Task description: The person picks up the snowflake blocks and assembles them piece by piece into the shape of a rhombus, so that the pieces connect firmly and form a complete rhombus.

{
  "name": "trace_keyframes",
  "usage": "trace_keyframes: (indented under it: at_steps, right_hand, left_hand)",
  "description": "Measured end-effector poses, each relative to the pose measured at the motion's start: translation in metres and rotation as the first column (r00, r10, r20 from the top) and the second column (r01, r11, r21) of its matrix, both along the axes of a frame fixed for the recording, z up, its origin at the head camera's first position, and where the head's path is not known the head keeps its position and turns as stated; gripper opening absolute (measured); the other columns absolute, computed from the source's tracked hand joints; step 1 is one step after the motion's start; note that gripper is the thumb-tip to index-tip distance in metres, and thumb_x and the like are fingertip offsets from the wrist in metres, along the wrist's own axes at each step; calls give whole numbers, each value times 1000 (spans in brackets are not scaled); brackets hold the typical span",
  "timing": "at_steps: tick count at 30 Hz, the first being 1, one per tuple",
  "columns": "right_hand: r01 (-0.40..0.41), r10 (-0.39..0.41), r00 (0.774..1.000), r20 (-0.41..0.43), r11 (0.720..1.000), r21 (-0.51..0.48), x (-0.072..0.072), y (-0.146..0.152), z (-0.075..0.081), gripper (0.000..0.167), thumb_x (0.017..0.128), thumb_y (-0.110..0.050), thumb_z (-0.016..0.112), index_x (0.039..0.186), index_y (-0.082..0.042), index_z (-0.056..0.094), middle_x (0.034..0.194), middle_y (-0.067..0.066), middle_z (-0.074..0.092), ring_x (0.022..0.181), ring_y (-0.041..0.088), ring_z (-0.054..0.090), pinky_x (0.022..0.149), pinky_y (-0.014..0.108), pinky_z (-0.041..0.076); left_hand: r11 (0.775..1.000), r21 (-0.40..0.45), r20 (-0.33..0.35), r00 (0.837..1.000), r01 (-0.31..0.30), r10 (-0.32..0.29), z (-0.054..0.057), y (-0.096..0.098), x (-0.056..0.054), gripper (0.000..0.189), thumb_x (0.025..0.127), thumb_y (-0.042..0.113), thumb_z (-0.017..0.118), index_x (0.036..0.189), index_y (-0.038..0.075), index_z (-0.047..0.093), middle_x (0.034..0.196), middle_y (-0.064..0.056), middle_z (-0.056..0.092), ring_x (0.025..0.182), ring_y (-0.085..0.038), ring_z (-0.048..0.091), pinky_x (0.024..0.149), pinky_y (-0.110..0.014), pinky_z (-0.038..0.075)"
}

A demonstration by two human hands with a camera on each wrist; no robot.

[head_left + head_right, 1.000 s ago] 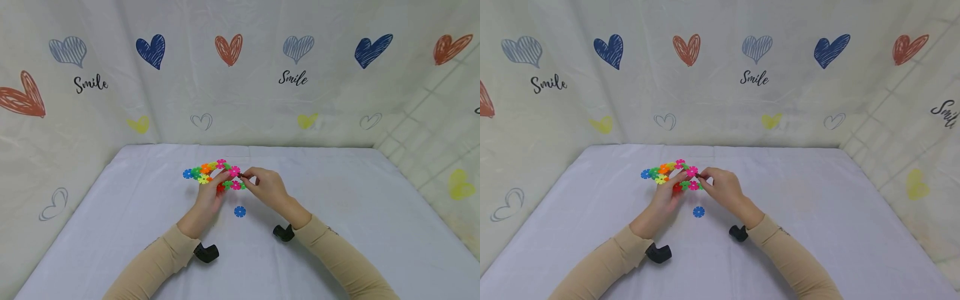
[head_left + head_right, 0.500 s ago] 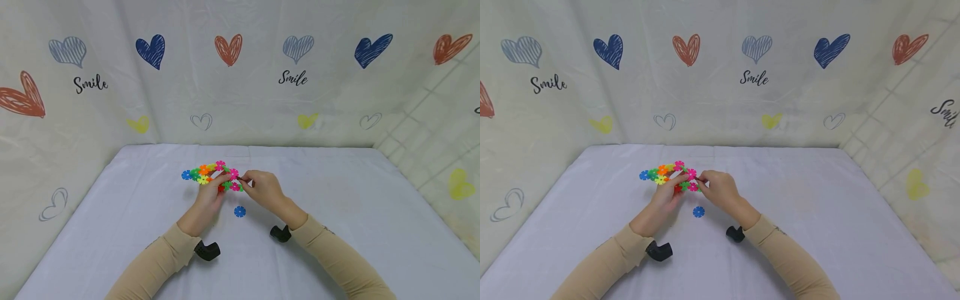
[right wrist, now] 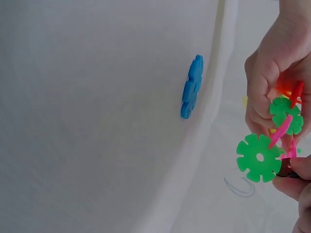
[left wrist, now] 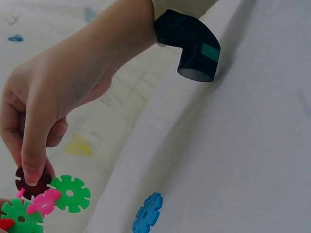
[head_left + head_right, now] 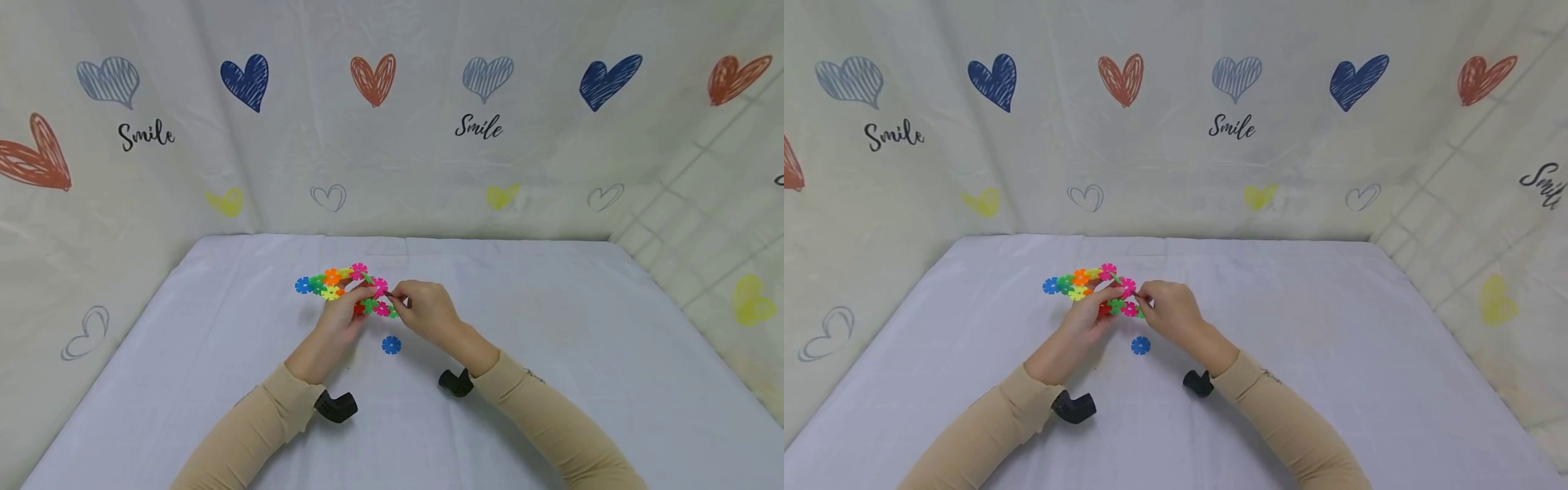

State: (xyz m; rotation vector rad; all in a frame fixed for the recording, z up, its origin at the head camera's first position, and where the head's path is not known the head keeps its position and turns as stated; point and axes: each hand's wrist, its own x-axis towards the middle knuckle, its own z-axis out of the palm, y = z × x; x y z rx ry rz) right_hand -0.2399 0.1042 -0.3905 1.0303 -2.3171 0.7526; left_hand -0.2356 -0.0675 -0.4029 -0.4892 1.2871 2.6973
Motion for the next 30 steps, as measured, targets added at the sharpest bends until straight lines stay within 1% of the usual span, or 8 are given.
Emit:
trace_keyframes:
  at_steps: [7,11,14,17,20,23,25,30]
  right_hand:
    - [-20,20,1000,-5,1000,-7,3,-1,-1,11,81,4,83,82,1,73,75,9,72,58,17,61,56,23,52]
    - [-27,26,999,-18,1000,-13,2,-2,-1,11,82,4,83,81,0,73,74,8,71,57,16,60,56,23,52]
    - [-41,41,999,-19,999,-9,0,-4,0,12,82,4,83,81,0,72,73,7,70,57,16,60,56,21,52]
    - [-59,58,998,-32,998,-14,-2,-6,6,11,83,5,82,82,0,72,74,7,70,57,16,61,57,21,53]
    - [-63,62,997,-43,998,-25,-4,-7,13,9,84,3,81,83,0,73,75,7,72,58,16,63,57,22,54]
    - [-29,28,999,-29,999,-32,-6,-6,19,10,84,-1,83,86,0,74,76,7,73,58,16,63,56,22,53]
    - [-2,2,1000,-10,1000,-31,-6,-5,20,11,84,-3,84,89,-1,75,78,7,75,59,16,65,57,22,53]
    - [32,-31,999,39,999,-39,-7,-4,19,13,84,-7,85,93,-2,76,82,6,76,61,16,66,57,23,53]
  left_hand:
    - [999,-20,22,999,29,-29,1,-3,1,61,99,0,63,153,3,34,142,-11,49,116,-19,56,90,-22,54]
    - [998,-51,20,999,49,-48,2,-5,1,52,100,1,62,147,-2,41,143,-11,46,119,-20,53,101,-28,50]
    - [995,-85,45,998,58,-54,2,-5,0,52,100,3,63,147,-5,44,147,-13,45,126,-25,49,113,-38,40]
    - [997,-37,80,994,73,-70,1,-4,1,61,100,5,64,155,0,37,155,-13,38,133,-26,44,118,-41,33]
    - [996,75,79,995,57,-63,1,-3,1,72,101,4,62,162,10,24,158,-10,33,131,-22,45,112,-33,40]
    - [983,181,40,998,32,-39,4,-3,-1,78,102,3,60,164,18,15,156,-9,35,120,-17,51,93,-19,49]
    - [983,183,39,999,27,-34,7,-4,-2,77,102,3,61,163,19,18,151,-9,39,115,-17,53,86,-18,50]
    - [989,140,64,997,44,-53,11,-6,-7,71,102,3,60,162,20,25,144,-7,42,112,-15,50,81,-17,46]
